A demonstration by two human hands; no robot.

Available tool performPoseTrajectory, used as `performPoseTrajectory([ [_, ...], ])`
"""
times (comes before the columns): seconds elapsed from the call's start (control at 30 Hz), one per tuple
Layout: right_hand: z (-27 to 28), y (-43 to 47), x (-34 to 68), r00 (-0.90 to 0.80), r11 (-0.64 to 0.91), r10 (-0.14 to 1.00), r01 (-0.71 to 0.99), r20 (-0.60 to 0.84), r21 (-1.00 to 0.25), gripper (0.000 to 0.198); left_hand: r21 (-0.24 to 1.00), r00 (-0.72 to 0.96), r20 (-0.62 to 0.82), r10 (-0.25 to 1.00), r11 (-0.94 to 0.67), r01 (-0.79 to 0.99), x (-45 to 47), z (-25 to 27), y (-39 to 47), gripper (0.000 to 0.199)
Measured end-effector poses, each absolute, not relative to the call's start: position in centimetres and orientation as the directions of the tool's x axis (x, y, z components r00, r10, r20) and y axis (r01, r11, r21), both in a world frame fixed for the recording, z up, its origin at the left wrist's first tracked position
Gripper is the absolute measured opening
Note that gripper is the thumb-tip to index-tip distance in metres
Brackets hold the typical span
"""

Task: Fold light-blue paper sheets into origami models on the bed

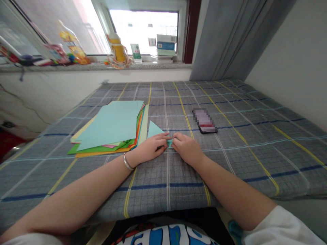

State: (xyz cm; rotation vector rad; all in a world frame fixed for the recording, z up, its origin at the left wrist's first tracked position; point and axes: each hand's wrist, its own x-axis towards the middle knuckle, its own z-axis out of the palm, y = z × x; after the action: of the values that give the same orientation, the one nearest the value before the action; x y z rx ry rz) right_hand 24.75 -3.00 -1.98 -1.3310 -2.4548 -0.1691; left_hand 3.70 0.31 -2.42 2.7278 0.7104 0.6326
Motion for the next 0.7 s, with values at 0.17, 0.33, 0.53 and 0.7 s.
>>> performPoseTrajectory([
  [0.17,-2.07,-2.74,24.64,-0.399,0.472,0.846,0.869,0.353,-0.15,0.005,0.333,0.804,0.36,0.474,-0.87,0.364,3.66,-2.68,0.51,0.015],
  [0.33,-2.32,-2.53,24.5,-0.336,0.435,0.868,0.87,0.366,-0.232,0.017,0.297,0.797,0.334,0.503,-0.859,0.417,3.67,-2.67,0.43,0.019],
  [0.53,-2.19,-3.01,24.02,-0.408,0.454,0.832,0.89,0.376,-0.038,0.013,0.223,0.842,0.244,0.481,-0.873,0.434,3.54,-2.09,0.0,0.034],
  [0.7,-2.21,-3.28,23.78,-0.569,0.553,0.713,0.815,0.409,0.17,0.014,0.135,0.845,0.197,0.498,-0.867,0.479,3.28,-2.05,-0.14,0.034],
])
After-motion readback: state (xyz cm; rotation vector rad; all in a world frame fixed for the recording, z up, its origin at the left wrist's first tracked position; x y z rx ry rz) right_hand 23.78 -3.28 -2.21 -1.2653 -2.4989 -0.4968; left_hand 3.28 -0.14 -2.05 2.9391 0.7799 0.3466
